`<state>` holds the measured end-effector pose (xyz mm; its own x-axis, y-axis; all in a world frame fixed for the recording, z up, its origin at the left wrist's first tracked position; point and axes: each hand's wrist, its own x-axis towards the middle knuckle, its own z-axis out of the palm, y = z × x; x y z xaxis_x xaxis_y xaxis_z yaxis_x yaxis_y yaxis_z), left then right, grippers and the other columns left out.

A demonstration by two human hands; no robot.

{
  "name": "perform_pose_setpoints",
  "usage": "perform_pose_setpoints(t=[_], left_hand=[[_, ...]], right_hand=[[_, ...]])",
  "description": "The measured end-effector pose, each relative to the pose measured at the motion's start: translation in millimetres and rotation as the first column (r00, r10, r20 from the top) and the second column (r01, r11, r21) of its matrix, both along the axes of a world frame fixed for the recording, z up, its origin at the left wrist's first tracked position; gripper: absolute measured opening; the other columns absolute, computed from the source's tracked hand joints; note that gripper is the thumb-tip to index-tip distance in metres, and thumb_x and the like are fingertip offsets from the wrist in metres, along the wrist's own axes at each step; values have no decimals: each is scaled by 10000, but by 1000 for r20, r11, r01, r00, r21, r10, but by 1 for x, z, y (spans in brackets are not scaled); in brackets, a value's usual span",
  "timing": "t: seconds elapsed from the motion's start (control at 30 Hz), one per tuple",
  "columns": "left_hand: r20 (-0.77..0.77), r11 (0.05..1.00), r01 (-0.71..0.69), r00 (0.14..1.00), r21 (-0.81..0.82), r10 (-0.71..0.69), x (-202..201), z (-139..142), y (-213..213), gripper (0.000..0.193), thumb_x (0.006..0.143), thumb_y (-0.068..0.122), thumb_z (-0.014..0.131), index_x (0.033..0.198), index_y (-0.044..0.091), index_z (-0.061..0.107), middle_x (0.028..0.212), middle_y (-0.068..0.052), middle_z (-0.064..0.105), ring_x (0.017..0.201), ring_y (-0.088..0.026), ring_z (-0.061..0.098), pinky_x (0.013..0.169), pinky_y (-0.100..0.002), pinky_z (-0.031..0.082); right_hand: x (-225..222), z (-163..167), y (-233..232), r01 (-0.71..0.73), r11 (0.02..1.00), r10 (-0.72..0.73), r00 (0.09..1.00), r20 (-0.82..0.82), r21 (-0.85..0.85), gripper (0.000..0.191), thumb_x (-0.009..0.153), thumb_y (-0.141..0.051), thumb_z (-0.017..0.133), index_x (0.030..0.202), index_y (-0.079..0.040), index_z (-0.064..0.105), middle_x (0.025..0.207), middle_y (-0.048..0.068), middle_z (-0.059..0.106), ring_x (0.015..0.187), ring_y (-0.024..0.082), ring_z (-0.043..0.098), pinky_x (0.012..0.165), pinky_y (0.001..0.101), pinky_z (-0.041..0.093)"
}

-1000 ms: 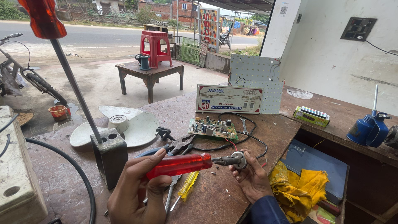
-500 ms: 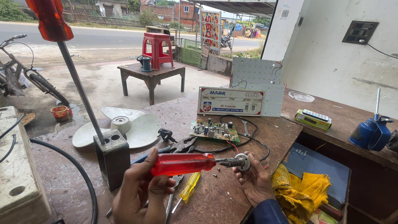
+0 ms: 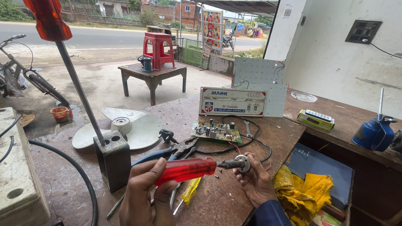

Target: The person works at a repair bench on a small electric motor, holding the motor in one hand while using a large red-handled screwdriver with the other to turn and adjust parts of the motor housing. A circuit board from a solar light system and assorted hand tools lie on the bench nearby as the person continues working on the motor.

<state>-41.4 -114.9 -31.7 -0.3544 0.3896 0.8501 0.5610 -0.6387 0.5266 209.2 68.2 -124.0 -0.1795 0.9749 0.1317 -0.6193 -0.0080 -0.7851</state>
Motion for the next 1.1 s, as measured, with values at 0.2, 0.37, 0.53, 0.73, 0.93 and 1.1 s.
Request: perform_pose_setpoints(t=[0.2, 0.37, 0.53, 0.73, 0.93, 1.1], left_hand=[[112, 992, 122, 986, -18, -120, -3, 8, -6, 280, 991, 130, 525, 1229, -17, 511, 1201, -194, 744, 1114, -270, 777, 910, -367, 612], [119, 986, 142, 984, -92, -131, -15, 7, 0, 319, 1000, 103, 542, 1286, 17, 653, 1160, -201, 780, 1001, -236, 816, 836, -323, 629], [240, 955, 194, 961, -224, -139, -21, 4, 3, 439, 936, 149, 594, 1365, 76, 650, 990, -178, 824, 798, -185, 850, 674, -282, 657], [269, 948, 230, 948, -220, -167, -15, 1, 3, 434, 938, 239, 692, 1302, 15, 616, 1027, -184, 780, 868, -221, 810, 745, -320, 658], [162, 977, 206, 967, -57, -195, -7, -3, 3, 450, 982, 260, 622, 1341, 18, 501, 1155, -207, 755, 1097, -270, 768, 961, -361, 608], [124, 963, -9, 991, -268, 44, -23, -3, 7, 464, 991, 227, 613, 1434, 87, 628, 1178, -208, 680, 923, -238, 784, 708, -312, 645]], right_hand=[[-2, 3, -2, 37, 999, -37, 999, -8, -24, 335, 945, -336, 637, 1172, -108, 546, 784, 186, 676, 612, 195, 680, 467, 245, 541], [-1, 3, -1, 27, 999, -27, 1000, 12, -38, 350, 949, -334, 648, 1170, -88, 534, 792, 198, 677, 618, 193, 671, 481, 237, 544], [-2, 2, 0, 39, 998, -38, 999, 20, -42, 360, 939, -332, 651, 1180, -91, 534, 793, 184, 668, 626, 199, 682, 487, 234, 546], [-2, 2, 0, 46, 998, -46, 999, 4, -37, 367, 938, -318, 646, 1187, -75, 529, 814, 167, 666, 663, 205, 691, 516, 246, 564], [-4, 5, -4, 58, 997, -59, 998, -14, -43, 377, 933, -324, 644, 1193, -75, 532, 820, 169, 667, 665, 200, 687, 516, 240, 563], [-5, 7, -5, 33, 999, -33, 999, 22, -20, 339, 945, -316, 649, 1158, -85, 524, 810, 164, 656, 657, 198, 680, 513, 238, 550]])
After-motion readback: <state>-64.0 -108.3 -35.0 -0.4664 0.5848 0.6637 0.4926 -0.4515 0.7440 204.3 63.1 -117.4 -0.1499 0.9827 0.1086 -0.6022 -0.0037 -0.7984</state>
